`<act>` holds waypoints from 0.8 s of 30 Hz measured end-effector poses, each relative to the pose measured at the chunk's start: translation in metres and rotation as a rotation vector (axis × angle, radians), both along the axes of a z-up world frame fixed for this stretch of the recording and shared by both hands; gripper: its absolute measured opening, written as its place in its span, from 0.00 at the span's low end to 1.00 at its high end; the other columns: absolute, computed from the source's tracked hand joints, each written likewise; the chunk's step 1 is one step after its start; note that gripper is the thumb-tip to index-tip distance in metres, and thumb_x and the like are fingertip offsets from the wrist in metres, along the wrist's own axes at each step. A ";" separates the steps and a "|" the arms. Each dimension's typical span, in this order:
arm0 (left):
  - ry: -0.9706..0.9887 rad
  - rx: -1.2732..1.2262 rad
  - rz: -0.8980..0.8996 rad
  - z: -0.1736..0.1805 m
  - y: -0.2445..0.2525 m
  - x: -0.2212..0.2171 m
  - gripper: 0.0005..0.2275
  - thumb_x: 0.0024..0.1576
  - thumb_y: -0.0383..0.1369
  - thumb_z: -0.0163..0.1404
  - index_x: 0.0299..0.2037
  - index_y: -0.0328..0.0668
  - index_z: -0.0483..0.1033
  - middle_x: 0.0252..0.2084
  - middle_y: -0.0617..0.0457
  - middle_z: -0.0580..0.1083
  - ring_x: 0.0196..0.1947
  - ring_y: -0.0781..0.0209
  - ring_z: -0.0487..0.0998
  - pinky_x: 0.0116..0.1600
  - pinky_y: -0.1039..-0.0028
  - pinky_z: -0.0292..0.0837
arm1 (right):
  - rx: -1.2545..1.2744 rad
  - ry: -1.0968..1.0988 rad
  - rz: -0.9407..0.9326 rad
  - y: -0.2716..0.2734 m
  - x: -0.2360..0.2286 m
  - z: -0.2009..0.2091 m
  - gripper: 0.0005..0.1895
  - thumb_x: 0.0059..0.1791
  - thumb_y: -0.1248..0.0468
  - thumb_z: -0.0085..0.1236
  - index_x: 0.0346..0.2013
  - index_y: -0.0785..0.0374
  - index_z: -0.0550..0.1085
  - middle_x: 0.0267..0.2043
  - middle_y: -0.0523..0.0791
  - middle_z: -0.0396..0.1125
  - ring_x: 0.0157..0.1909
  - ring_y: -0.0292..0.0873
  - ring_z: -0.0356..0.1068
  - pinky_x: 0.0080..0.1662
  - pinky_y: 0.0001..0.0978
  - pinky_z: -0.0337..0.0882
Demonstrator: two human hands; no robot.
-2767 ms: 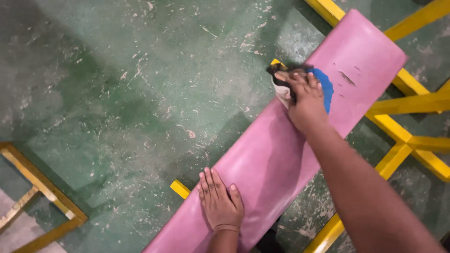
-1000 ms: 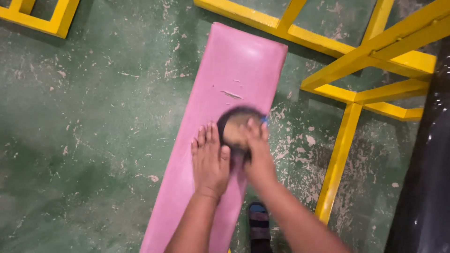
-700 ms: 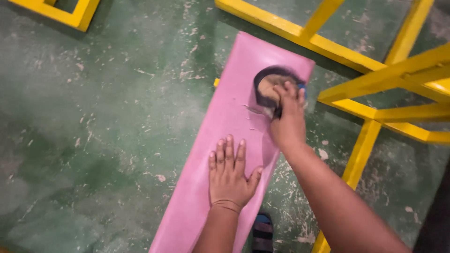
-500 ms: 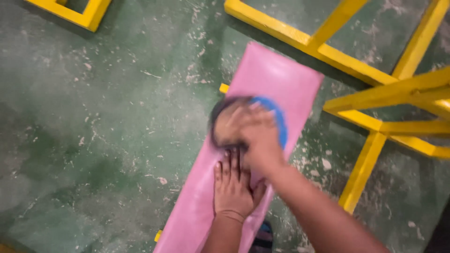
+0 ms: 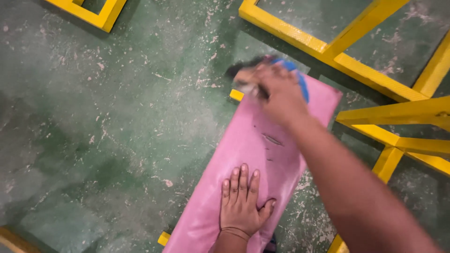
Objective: The person is cleaning various gym machines and benches with a cloth.
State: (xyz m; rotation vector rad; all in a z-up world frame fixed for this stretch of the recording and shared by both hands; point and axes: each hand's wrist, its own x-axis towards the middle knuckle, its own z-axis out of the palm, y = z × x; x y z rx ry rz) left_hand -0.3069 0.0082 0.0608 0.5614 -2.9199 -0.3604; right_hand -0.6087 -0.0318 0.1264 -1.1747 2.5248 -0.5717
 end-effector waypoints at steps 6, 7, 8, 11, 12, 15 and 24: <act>-0.023 -0.007 -0.013 -0.004 0.000 0.000 0.37 0.62 0.60 0.34 0.76 0.47 0.51 0.79 0.41 0.48 0.80 0.45 0.44 0.79 0.53 0.32 | 0.294 -0.174 -0.568 0.027 -0.059 -0.012 0.34 0.53 0.32 0.42 0.67 0.44 0.64 0.58 0.41 0.71 0.61 0.50 0.68 0.69 0.77 0.35; -0.034 -0.015 -0.023 -0.005 0.000 0.001 0.37 0.61 0.60 0.34 0.77 0.47 0.49 0.80 0.41 0.45 0.80 0.45 0.41 0.79 0.53 0.29 | 0.286 -0.162 -0.616 0.044 -0.068 -0.023 0.32 0.55 0.36 0.42 0.66 0.50 0.67 0.56 0.48 0.71 0.56 0.58 0.70 0.59 0.67 0.51; -0.042 -0.025 -0.028 -0.007 0.000 0.001 0.38 0.61 0.61 0.35 0.77 0.47 0.48 0.80 0.41 0.43 0.81 0.46 0.39 0.79 0.53 0.27 | 0.275 -0.145 -0.660 0.060 -0.079 -0.034 0.30 0.57 0.40 0.43 0.64 0.55 0.69 0.54 0.54 0.72 0.50 0.65 0.71 0.49 0.57 0.68; -0.009 -0.011 -0.020 -0.006 0.000 0.000 0.38 0.61 0.60 0.35 0.77 0.47 0.49 0.80 0.41 0.46 0.80 0.45 0.42 0.79 0.52 0.31 | 0.106 -0.082 -0.698 0.112 -0.107 -0.085 0.31 0.58 0.43 0.46 0.50 0.72 0.77 0.46 0.64 0.73 0.44 0.71 0.71 0.46 0.56 0.69; -0.004 -0.011 -0.024 -0.011 -0.001 0.001 0.38 0.61 0.60 0.35 0.77 0.47 0.49 0.80 0.41 0.46 0.80 0.45 0.42 0.79 0.52 0.31 | 0.104 -0.077 -0.702 0.113 -0.101 -0.081 0.31 0.58 0.43 0.46 0.50 0.72 0.77 0.46 0.64 0.73 0.44 0.71 0.71 0.46 0.56 0.69; -0.136 -0.081 -0.032 -0.013 0.005 0.005 0.38 0.62 0.63 0.25 0.78 0.50 0.42 0.81 0.43 0.38 0.81 0.46 0.34 0.79 0.53 0.25 | -0.139 -0.287 -1.027 0.128 -0.066 -0.074 0.26 0.55 0.48 0.54 0.55 0.69 0.73 0.52 0.54 0.72 0.48 0.52 0.74 0.49 0.40 0.73; -0.065 -0.041 -0.026 -0.012 0.001 0.004 0.38 0.62 0.61 0.30 0.78 0.48 0.43 0.81 0.41 0.40 0.81 0.45 0.36 0.79 0.52 0.26 | -0.212 -0.424 -1.027 0.110 0.144 0.022 0.31 0.57 0.49 0.36 0.73 0.57 0.53 0.67 0.57 0.61 0.64 0.58 0.65 0.61 0.56 0.70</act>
